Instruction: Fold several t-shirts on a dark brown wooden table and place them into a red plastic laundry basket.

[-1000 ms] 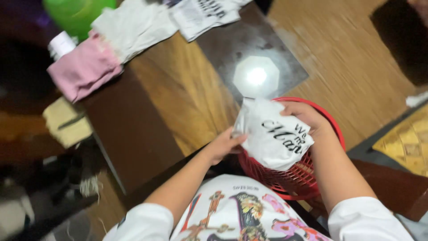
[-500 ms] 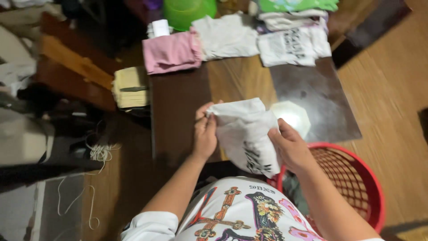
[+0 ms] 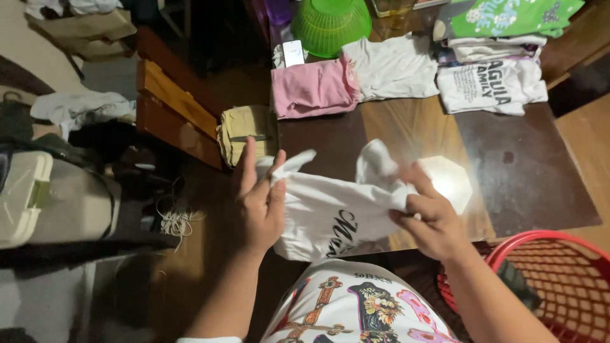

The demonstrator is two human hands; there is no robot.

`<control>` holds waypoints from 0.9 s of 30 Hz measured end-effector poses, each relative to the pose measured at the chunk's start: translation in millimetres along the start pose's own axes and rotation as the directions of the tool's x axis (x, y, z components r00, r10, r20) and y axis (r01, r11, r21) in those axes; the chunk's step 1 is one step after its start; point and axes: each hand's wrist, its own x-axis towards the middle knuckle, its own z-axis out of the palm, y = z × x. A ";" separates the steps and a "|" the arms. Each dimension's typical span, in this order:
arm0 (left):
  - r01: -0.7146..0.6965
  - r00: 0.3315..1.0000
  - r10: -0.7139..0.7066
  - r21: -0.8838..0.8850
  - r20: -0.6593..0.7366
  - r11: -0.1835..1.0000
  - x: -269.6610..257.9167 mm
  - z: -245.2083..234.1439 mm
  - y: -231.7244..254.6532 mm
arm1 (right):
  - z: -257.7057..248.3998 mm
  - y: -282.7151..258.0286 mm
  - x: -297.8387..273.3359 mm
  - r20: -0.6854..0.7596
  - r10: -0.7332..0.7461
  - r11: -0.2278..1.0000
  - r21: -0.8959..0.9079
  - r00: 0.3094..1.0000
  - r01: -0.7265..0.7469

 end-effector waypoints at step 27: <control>0.280 0.830 0.080 -0.536 0.552 0.796 19.5 -47.3 -61.2 | 61.5 -102.9 83.2 0.188 0.396 0.895 0.141 0.899 -0.424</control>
